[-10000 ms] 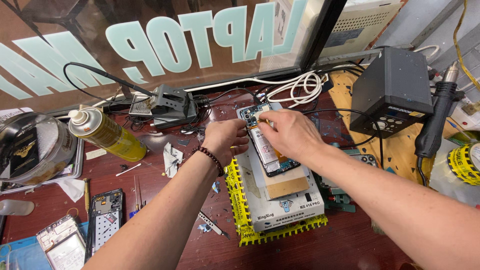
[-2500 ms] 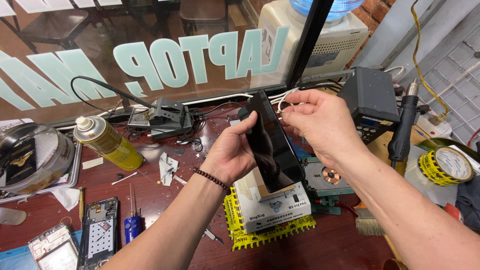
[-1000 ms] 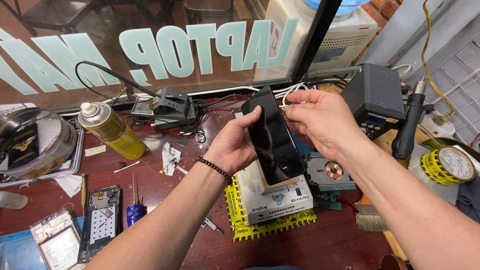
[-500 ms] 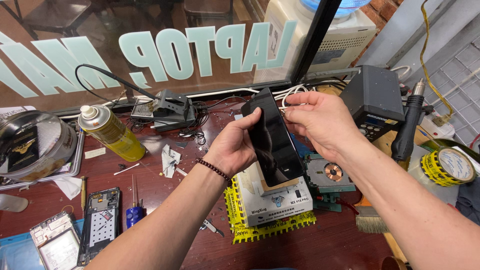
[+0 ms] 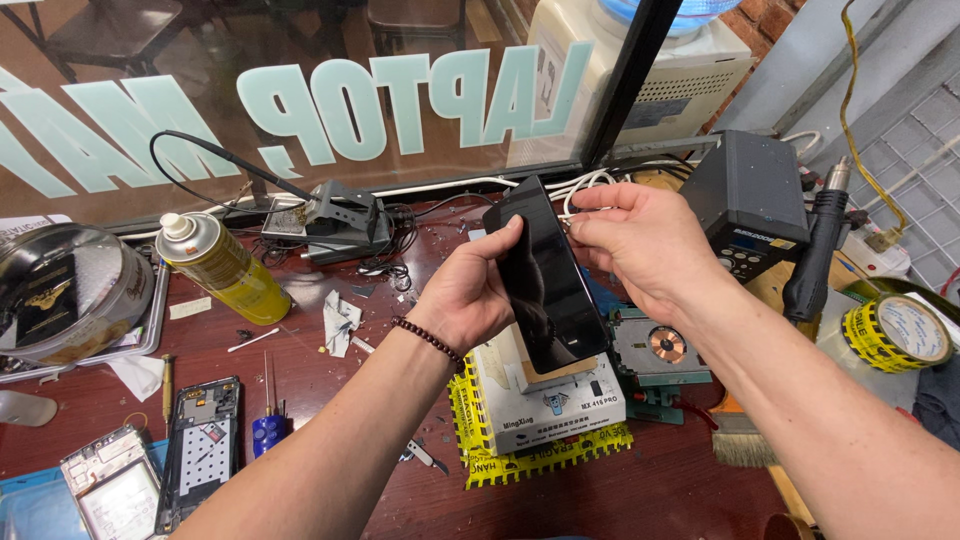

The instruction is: The person reassembles a disassembled Samsung smartphone by connecting internal ribbon cables and placing the motherboard into the chassis. The person uses a metal spudger to lift connectors and carefully aligns components before seating them.

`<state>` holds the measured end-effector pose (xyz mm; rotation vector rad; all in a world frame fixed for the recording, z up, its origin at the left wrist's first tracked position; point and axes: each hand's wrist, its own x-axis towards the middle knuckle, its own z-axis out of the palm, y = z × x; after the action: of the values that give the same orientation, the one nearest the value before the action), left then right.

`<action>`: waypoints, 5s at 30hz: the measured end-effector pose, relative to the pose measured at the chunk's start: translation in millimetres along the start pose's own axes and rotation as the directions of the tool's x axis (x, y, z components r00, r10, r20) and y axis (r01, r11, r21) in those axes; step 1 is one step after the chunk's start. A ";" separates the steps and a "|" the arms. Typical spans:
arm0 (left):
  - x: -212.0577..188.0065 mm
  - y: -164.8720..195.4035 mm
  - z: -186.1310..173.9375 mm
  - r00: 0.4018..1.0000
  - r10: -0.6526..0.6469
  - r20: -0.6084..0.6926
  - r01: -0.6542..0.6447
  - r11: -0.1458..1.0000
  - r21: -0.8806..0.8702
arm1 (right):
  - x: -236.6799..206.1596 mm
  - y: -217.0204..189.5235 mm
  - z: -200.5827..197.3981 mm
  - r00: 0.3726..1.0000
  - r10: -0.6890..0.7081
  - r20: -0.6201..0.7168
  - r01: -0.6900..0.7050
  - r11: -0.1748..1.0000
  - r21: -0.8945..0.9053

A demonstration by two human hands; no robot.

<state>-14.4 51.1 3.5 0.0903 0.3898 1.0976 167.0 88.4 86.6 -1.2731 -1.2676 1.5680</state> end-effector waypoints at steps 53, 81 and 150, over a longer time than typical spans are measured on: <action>4.7 18.9 -5.9 0.973 0.165 0.162 -0.151 0.984 -0.097 | -35.5 14.4 16.5 0.916 0.356 0.186 -0.361 0.933 -0.006; 9.4 21.0 -21.5 0.894 0.283 -0.348 -0.035 0.817 0.575 | -9.2 69.1 -11.6 0.993 0.091 -0.076 -0.117 0.849 -0.516; 0.4 -3.2 -13.0 0.776 0.532 -0.339 0.197 0.305 0.932 | 46.8 65.2 16.1 0.833 -0.429 0.348 0.527 0.425 -0.736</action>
<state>-16.1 48.4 -9.5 0.9070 1.6955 0.9424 142.9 113.1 12.4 -1.1352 -2.3484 0.5819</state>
